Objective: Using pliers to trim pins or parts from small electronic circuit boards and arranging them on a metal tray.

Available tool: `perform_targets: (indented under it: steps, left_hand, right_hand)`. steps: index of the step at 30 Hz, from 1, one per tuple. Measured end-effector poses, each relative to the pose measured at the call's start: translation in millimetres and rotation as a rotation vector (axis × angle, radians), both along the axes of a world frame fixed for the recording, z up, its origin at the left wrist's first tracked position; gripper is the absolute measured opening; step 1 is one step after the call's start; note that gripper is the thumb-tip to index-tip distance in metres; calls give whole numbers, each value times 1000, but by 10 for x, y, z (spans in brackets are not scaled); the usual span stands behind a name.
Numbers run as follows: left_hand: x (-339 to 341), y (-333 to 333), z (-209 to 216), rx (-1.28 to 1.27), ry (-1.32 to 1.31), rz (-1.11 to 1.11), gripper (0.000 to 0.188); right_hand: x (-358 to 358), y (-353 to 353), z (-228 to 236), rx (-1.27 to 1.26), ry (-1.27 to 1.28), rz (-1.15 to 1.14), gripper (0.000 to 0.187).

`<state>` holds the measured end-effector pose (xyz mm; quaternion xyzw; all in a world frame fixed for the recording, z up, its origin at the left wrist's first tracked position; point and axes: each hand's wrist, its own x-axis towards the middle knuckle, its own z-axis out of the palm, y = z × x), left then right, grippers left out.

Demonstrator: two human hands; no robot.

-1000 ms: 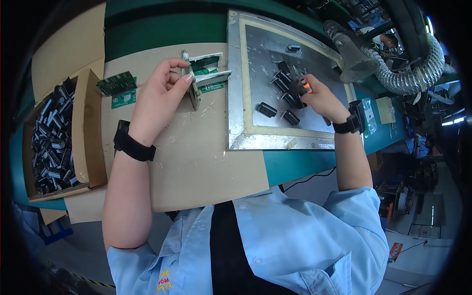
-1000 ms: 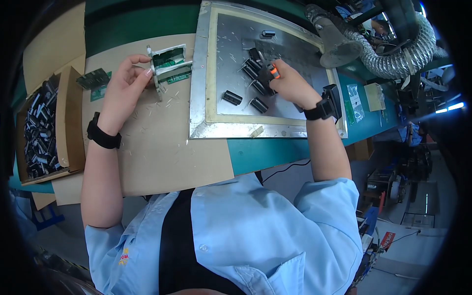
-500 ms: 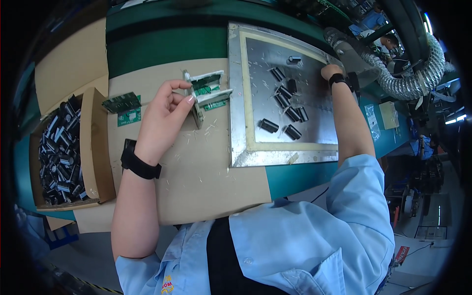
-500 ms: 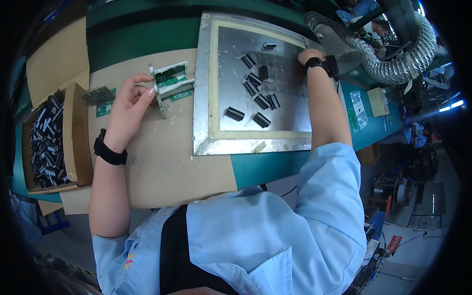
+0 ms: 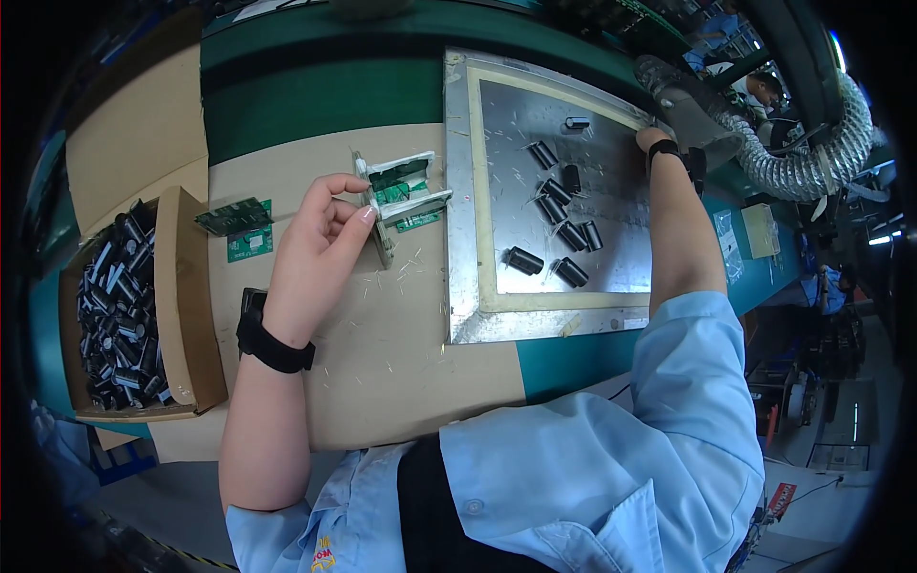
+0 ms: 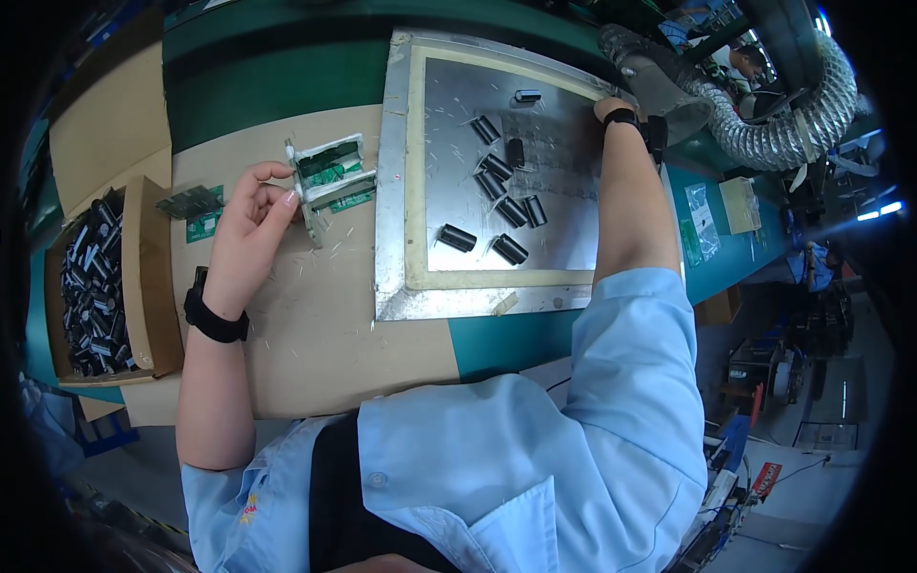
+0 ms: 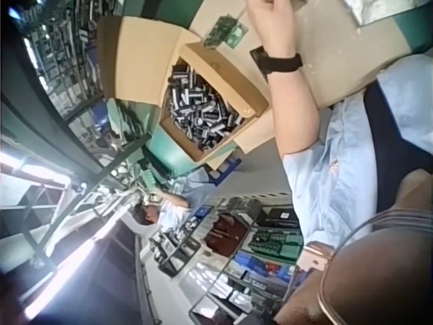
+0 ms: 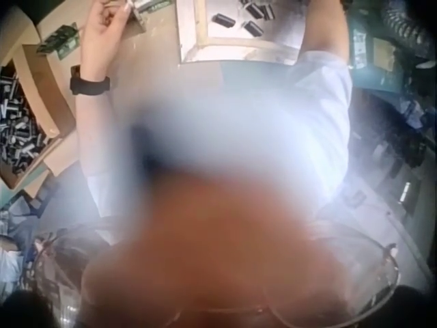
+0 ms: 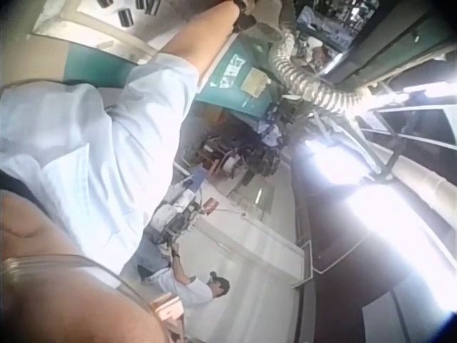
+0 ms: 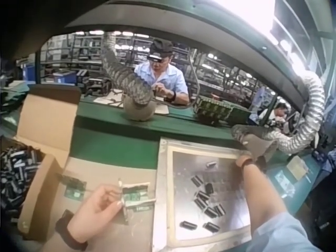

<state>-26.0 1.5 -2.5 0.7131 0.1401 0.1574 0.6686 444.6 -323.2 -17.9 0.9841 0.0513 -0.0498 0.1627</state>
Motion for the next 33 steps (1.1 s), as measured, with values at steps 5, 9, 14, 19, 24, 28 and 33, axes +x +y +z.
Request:
perform_targets:
  steps: [5, 9, 14, 19, 24, 28, 33]
  left_hand:
    - [88, -20, 1, -4, -31, -50, 24]
    - [38, -3, -5, 24, 16, -14, 24]
    - [59, -17, -5, 50, 5, -18, 23]
    - [36, -11, -16, 65, -15, -23, 23]
    - [61, -14, -43, 83, -27, -24, 23]
    - [68, 4, -62, 104, -27, -30, 23]
    - [34, 7, -21, 128, -28, -7, 22]
  right_hand:
    - [182, -277, 28, 74, -39, -55, 43]
    - [-214, 59, 58, 104, -8, 53, 41]
    - [-1237, 490, 409, 320, 38, 72, 38]
    - [-2220, 748, 622, 638, 183, 230, 38]
    - [-2639, 805, 598, 825, 264, 342, 34]
    - [-2760, 847, 665, 758, 307, 558, 35]
    - [-2332, 889, 844, 854, 165, 385, 33]
